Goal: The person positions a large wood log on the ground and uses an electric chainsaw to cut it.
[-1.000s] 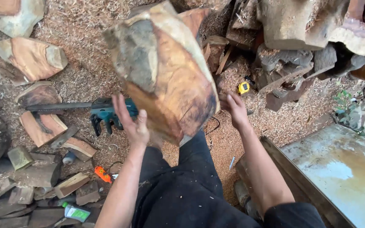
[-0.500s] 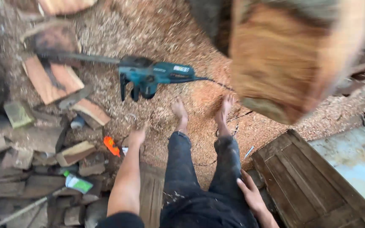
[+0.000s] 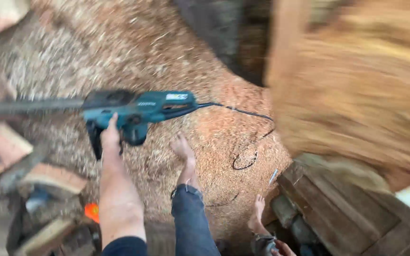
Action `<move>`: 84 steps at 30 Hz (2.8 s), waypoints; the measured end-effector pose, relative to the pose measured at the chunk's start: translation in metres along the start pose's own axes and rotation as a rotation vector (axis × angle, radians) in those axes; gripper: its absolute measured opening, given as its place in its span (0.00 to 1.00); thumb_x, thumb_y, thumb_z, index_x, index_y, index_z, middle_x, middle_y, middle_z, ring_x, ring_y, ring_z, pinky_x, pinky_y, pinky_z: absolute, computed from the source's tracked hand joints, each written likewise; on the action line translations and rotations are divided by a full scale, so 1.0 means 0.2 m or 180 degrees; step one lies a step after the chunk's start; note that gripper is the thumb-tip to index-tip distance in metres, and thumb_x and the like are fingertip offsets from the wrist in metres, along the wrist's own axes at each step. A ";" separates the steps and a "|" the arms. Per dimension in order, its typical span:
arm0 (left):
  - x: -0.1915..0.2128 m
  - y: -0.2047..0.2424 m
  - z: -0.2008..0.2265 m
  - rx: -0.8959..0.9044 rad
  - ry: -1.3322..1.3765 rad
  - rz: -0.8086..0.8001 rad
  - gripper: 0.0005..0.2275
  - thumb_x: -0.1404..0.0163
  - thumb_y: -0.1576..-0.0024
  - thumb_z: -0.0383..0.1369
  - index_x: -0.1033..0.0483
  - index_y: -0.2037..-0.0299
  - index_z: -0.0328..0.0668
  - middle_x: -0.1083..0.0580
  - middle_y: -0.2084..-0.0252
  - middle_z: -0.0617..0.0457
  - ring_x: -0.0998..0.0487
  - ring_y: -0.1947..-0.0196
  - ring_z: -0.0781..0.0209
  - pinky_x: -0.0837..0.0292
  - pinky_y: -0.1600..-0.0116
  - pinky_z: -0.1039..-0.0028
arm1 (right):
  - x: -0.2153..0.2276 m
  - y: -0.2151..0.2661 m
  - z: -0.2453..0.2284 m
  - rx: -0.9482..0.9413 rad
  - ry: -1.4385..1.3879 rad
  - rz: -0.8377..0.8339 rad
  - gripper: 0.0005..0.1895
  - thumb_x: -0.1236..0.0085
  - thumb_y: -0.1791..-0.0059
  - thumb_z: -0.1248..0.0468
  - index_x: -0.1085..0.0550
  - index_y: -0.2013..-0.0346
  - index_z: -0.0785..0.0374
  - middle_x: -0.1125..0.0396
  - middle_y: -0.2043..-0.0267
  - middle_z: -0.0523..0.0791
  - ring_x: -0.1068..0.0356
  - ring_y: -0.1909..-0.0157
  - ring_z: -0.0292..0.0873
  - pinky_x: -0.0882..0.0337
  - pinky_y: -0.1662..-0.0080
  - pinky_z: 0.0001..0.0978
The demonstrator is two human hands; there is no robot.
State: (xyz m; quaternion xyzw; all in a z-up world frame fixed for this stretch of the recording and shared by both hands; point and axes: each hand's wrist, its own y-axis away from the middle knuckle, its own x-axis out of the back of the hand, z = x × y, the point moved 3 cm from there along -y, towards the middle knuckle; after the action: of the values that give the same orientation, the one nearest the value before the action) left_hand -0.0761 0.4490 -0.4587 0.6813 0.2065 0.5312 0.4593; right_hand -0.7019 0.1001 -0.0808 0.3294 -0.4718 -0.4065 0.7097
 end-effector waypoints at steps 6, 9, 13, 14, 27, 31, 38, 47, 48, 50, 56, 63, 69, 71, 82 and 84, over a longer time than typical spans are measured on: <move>0.05 0.43 -0.08 0.0091 0.0477 -0.0042 0.23 0.46 0.50 0.59 0.28 0.81 0.49 0.35 0.87 0.56 0.38 0.89 0.62 0.45 0.85 0.70 | -0.04 -0.08 -0.21 -0.0294 -0.0420 -0.0031 0.29 0.38 0.56 0.49 0.24 0.39 0.34 0.23 0.41 0.37 0.23 0.39 0.39 0.30 0.39 0.27; 0.19 0.83 -0.25 -0.0395 0.0824 0.0013 0.24 0.43 0.51 0.47 0.21 0.47 0.45 0.21 0.54 0.55 0.20 0.56 0.59 0.23 0.52 0.67 | 0.01 0.02 -0.38 0.0687 -0.0581 0.0607 0.29 0.34 0.57 0.47 0.24 0.43 0.50 0.25 0.43 0.42 0.26 0.40 0.41 0.32 0.38 0.31; 0.35 1.58 -0.37 -0.0693 0.0884 -0.0232 0.14 0.43 0.49 0.40 0.23 0.58 0.41 0.25 0.63 0.52 0.28 0.68 0.61 0.34 0.64 0.69 | 0.50 0.51 -0.86 0.3024 -0.0415 0.2077 0.45 0.36 0.59 0.38 0.35 0.34 0.54 0.46 0.26 0.51 0.49 0.24 0.54 0.49 0.27 0.52; 0.39 1.78 -0.41 -0.0879 0.0822 -0.0355 0.21 0.44 0.49 0.35 0.22 0.46 0.30 0.22 0.48 0.46 0.23 0.51 0.56 0.28 0.46 0.66 | 0.61 0.65 -0.92 0.3523 -0.0214 0.2376 0.50 0.37 0.62 0.29 0.36 0.34 0.50 0.52 0.23 0.53 0.53 0.21 0.58 0.53 0.26 0.61; -0.05 3.66 -0.07 -0.1990 -0.2169 -0.0083 0.24 0.45 0.56 0.58 0.14 0.67 0.47 0.16 0.64 0.46 0.18 0.48 0.49 0.27 0.55 0.63 | 1.25 0.47 -0.69 0.4298 -0.0972 0.0780 0.41 0.42 0.65 0.64 0.34 0.35 0.59 0.37 0.31 0.50 0.36 0.31 0.53 0.36 0.34 0.44; -0.32 4.02 0.16 -0.2251 -0.2644 -0.0511 0.37 0.47 0.52 0.62 0.21 0.49 0.31 0.22 0.48 0.32 0.25 0.41 0.34 0.33 0.37 0.46 | 1.33 0.37 -0.68 0.3137 -0.1143 -0.0042 0.40 0.28 0.67 0.51 0.31 0.41 0.48 0.32 0.41 0.45 0.31 0.37 0.54 0.31 0.37 0.51; -0.51 4.26 0.32 -0.2386 -0.2725 -0.0404 0.36 0.44 0.57 0.60 0.20 0.54 0.28 0.22 0.54 0.31 0.22 0.45 0.37 0.29 0.45 0.50 | 1.50 0.39 -0.59 0.2604 -0.1176 -0.0334 0.38 0.28 0.62 0.37 0.29 0.47 0.53 0.29 0.52 0.51 0.28 0.44 0.59 0.28 0.43 0.52; -0.71 4.19 0.31 -0.2265 -0.2637 -0.0479 0.41 0.44 0.58 0.61 0.22 0.50 0.22 0.24 0.48 0.28 0.25 0.40 0.38 0.30 0.41 0.54 | 1.55 0.28 -0.55 0.2562 -0.1246 -0.0110 0.38 0.33 0.59 0.34 0.28 0.49 0.58 0.27 0.56 0.57 0.27 0.46 0.63 0.28 0.48 0.55; -0.72 4.16 0.30 -0.2283 -0.2650 -0.0474 0.41 0.44 0.58 0.61 0.22 0.50 0.22 0.24 0.48 0.28 0.25 0.40 0.38 0.30 0.41 0.54 | 1.55 0.28 -0.54 0.2563 -0.1268 -0.0103 0.38 0.33 0.59 0.34 0.28 0.49 0.58 0.27 0.56 0.57 0.27 0.46 0.63 0.28 0.48 0.55; -0.75 4.11 0.29 -0.2198 -0.2665 -0.0514 0.40 0.44 0.59 0.61 0.21 0.51 0.23 0.24 0.48 0.29 0.26 0.40 0.39 0.29 0.41 0.54 | 1.56 0.29 -0.53 0.2433 -0.1202 -0.0196 0.37 0.34 0.59 0.36 0.28 0.48 0.59 0.27 0.54 0.59 0.28 0.44 0.65 0.29 0.46 0.56; -0.74 4.05 0.38 -0.2143 -0.2822 -0.0467 0.42 0.45 0.58 0.62 0.23 0.48 0.24 0.25 0.45 0.30 0.27 0.38 0.41 0.31 0.39 0.54 | 1.60 0.28 -0.66 0.2395 -0.1117 -0.0173 0.35 0.34 0.59 0.39 0.29 0.49 0.59 0.27 0.54 0.59 0.28 0.43 0.64 0.29 0.45 0.56; -0.75 3.87 0.40 -0.2036 -0.2711 -0.0478 0.42 0.45 0.57 0.62 0.24 0.46 0.25 0.25 0.44 0.30 0.27 0.37 0.41 0.31 0.39 0.53 | 1.57 0.25 -0.76 0.2240 -0.0930 -0.0117 0.33 0.32 0.61 0.43 0.29 0.50 0.57 0.27 0.54 0.59 0.28 0.43 0.63 0.28 0.45 0.56; -0.74 3.91 0.43 -0.1984 -0.2906 -0.0475 0.42 0.49 0.56 0.64 0.23 0.46 0.25 0.24 0.45 0.32 0.26 0.39 0.42 0.29 0.40 0.55 | 1.49 0.15 -0.80 0.2172 -0.0952 -0.0071 0.28 0.32 0.62 0.47 0.27 0.53 0.55 0.26 0.57 0.56 0.26 0.45 0.62 0.27 0.47 0.52; -0.73 3.97 0.47 -0.2035 -0.2936 -0.0502 0.40 0.49 0.55 0.62 0.22 0.48 0.25 0.24 0.46 0.32 0.26 0.39 0.42 0.29 0.40 0.55 | 1.44 0.11 -0.82 0.2085 -0.0879 -0.0107 0.28 0.32 0.62 0.45 0.28 0.53 0.53 0.26 0.57 0.54 0.27 0.45 0.60 0.26 0.47 0.52; -0.75 3.98 0.52 -0.2001 -0.2924 -0.0543 0.41 0.49 0.57 0.61 0.22 0.48 0.24 0.24 0.47 0.31 0.25 0.40 0.39 0.28 0.41 0.54 | 1.46 0.11 -0.84 0.2216 -0.1105 -0.0190 0.25 0.34 0.61 0.49 0.29 0.57 0.59 0.27 0.59 0.60 0.27 0.47 0.66 0.27 0.53 0.57; -0.75 3.99 0.53 -0.1978 -0.2893 -0.0531 0.41 0.48 0.57 0.61 0.22 0.48 0.24 0.24 0.47 0.31 0.25 0.40 0.39 0.28 0.41 0.54 | 1.45 0.08 -0.84 0.2244 -0.1106 -0.0189 0.26 0.33 0.61 0.48 0.29 0.57 0.59 0.27 0.60 0.60 0.27 0.47 0.66 0.27 0.53 0.58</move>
State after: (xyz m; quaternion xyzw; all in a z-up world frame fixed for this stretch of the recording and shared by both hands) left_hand -0.1972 -0.1027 0.1335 0.6557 -0.1255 0.1816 0.7220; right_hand -0.4752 -0.1361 -0.0078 0.4926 -0.6859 -0.2897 0.4505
